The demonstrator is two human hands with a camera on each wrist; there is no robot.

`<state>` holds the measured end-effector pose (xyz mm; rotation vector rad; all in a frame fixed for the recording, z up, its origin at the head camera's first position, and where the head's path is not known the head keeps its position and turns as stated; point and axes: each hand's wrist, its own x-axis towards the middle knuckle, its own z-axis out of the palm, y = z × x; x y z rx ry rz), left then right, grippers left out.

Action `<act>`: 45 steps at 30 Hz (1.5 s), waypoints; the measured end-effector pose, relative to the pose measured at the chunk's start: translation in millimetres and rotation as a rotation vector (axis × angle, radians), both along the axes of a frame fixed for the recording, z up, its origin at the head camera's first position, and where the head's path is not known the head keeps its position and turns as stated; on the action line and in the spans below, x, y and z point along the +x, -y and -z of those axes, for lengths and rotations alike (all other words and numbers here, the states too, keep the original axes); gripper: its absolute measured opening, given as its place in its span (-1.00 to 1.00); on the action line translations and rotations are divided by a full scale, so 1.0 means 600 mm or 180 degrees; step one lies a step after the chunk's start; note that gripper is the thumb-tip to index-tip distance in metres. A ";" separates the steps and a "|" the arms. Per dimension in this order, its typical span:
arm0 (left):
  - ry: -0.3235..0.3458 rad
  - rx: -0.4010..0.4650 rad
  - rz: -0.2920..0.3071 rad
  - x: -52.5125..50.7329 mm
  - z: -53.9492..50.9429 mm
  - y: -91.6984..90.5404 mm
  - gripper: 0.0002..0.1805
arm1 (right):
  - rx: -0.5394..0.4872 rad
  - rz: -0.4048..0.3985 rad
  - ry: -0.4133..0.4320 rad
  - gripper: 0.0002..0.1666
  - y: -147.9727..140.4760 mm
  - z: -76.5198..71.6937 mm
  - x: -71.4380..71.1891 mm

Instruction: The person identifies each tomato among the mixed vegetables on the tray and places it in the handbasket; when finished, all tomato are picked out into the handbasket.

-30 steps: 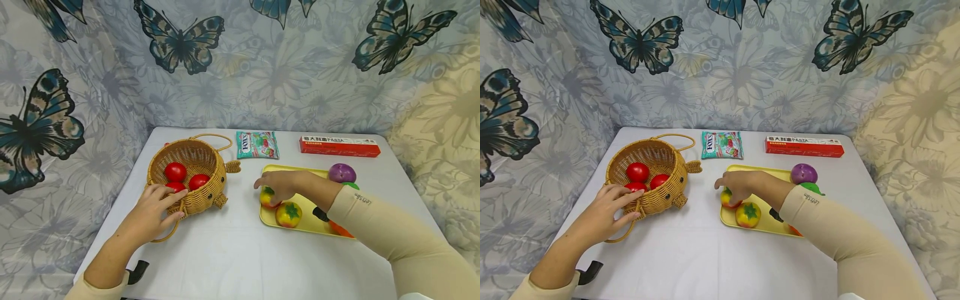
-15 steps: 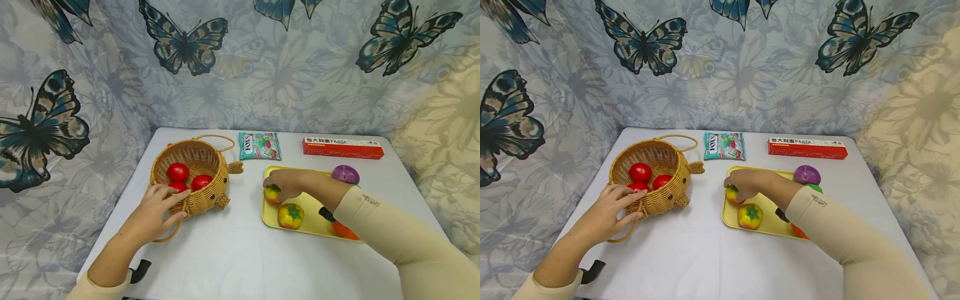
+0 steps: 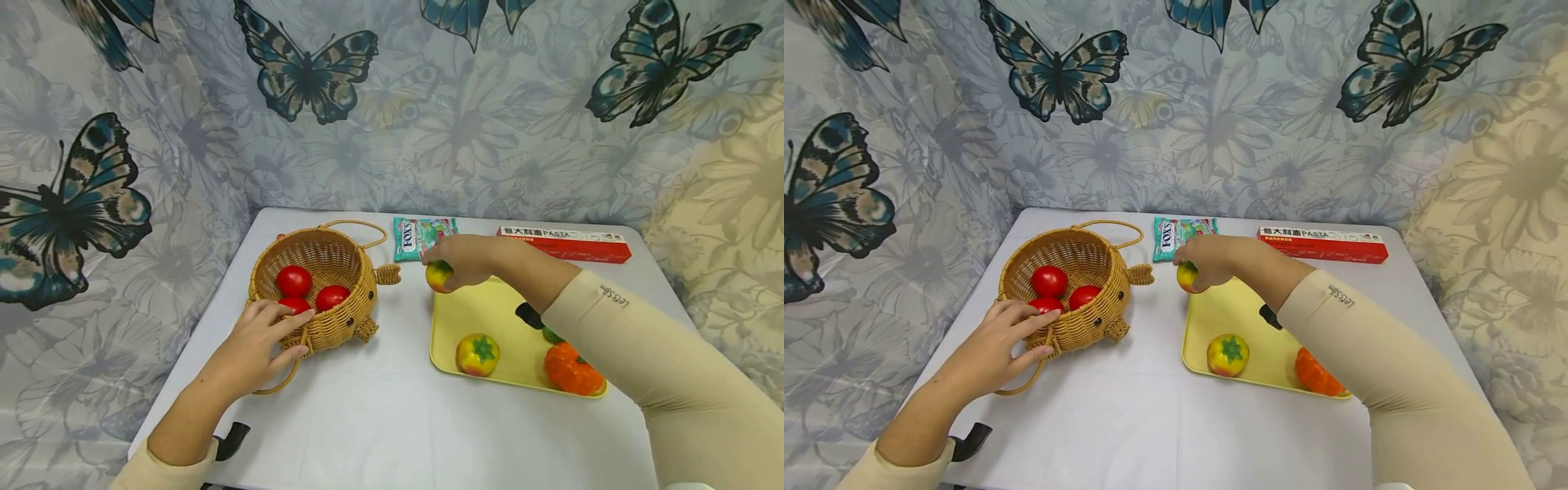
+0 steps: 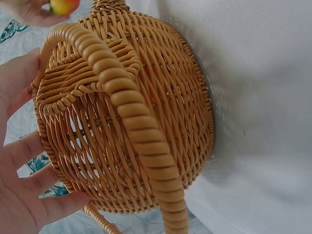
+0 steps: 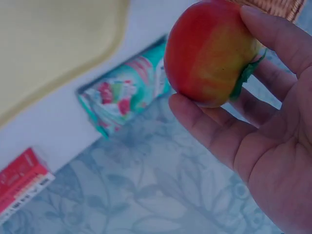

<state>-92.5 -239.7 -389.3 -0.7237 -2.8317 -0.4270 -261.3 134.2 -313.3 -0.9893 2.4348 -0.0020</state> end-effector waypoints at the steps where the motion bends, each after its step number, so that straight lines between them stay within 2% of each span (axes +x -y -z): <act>1: 0.0002 -0.0007 -0.0003 0.000 0.000 0.000 -0.36 | 0.0005 -0.0008 -0.0013 -0.32 0.007 -0.008 -0.004; 9: -0.0014 0.0002 0.0005 0.000 0.003 0.000 -0.37 | -0.0099 -0.0188 -0.0154 -0.30 0.082 -0.053 -0.023; 15: -0.0030 0.0016 0.0043 -0.002 0.004 -0.003 -0.36 | -0.0200 -0.0335 -0.0315 -0.28 0.152 -0.083 -0.023; 19: -0.0055 0.0026 0.0061 -0.003 0.004 -0.004 -0.36 | -0.0258 -0.0418 -0.0340 -0.31 0.202 -0.088 -0.017; 23: -0.0055 0.0031 0.0054 -0.003 0.003 -0.005 -0.37 | -0.0294 -0.0601 -0.0345 -0.32 0.249 -0.074 -0.007; 27: -0.0024 0.0025 0.0045 -0.003 0.002 -0.005 -0.37 | -0.0283 -0.0739 -0.0256 -0.35 0.285 -0.043 0.002; 33: -0.0055 0.0037 0.0064 -0.004 0.002 -0.006 -0.38 | -0.0184 -0.0555 -0.0166 -0.34 0.316 0.013 0.000; 36: -0.0063 0.0047 0.0055 -0.005 0.001 -0.005 -0.38 | -0.0149 -0.0476 -0.0184 -0.33 0.326 0.034 -0.005; 40: -0.0053 0.0034 0.0014 -0.004 0.003 -0.003 -0.37 | -0.0083 -0.0455 -0.0212 -0.31 0.338 0.048 -0.008; 45: -0.0064 0.0038 -0.0021 -0.002 0.004 0.000 -0.39 | 0.0004 -0.0410 -0.0295 -0.24 0.348 0.052 -0.007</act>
